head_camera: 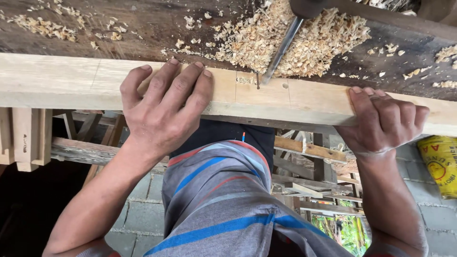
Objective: The person uses a drill press to drill holes into a long wooden plank. They hold the plank steady with both hands, aligning it with the drill bit, and then feed it through the machine to create a series of holes along its length.
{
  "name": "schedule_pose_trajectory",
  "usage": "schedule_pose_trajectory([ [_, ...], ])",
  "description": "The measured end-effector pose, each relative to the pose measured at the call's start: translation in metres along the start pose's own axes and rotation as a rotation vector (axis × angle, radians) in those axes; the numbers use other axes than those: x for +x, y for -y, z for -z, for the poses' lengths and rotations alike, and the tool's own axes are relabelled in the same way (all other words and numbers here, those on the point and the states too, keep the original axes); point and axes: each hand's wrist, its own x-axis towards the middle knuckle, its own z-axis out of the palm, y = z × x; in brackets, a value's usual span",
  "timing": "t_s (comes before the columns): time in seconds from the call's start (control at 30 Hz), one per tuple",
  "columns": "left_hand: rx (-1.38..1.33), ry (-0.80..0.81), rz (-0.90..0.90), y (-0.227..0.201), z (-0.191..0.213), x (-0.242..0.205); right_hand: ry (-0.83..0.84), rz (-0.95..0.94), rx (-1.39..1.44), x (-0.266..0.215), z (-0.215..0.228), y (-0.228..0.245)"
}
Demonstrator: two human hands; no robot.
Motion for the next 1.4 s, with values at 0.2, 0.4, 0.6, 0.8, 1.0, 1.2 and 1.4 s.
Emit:
schedule_pose_trajectory([
  [0.2, -0.002, -0.036, 0.022, 0.001, -0.003, 0.001, 0.001, 0.013, -0.009, 0.005, -0.001, 0.000],
  [0.4, -0.014, -0.070, 0.028, 0.000, -0.004, 0.005, -0.029, 0.027, -0.027, 0.007, -0.002, -0.003],
  [0.6, -0.007, -0.034, 0.037, -0.001, -0.006, 0.004, -0.008, 0.005, -0.022, 0.010, 0.000, -0.005],
  [0.8, 0.005, -0.044, 0.036, 0.001, -0.005, 0.011, 0.032, -0.012, -0.005, 0.017, 0.004, -0.007],
  [1.0, -0.057, -0.022, 0.003, 0.005, 0.001, 0.018, -0.033, -0.003, -0.031, 0.012, -0.001, -0.008],
  [1.2, 0.000, 0.031, 0.052, -0.006, 0.001, 0.004, -0.015, 0.030, -0.030, 0.001, 0.000, -0.016],
  [1.4, -0.048, 0.054, 0.129, -0.019, -0.002, -0.009, -0.013, 0.097, -0.012, -0.001, 0.001, -0.023],
])
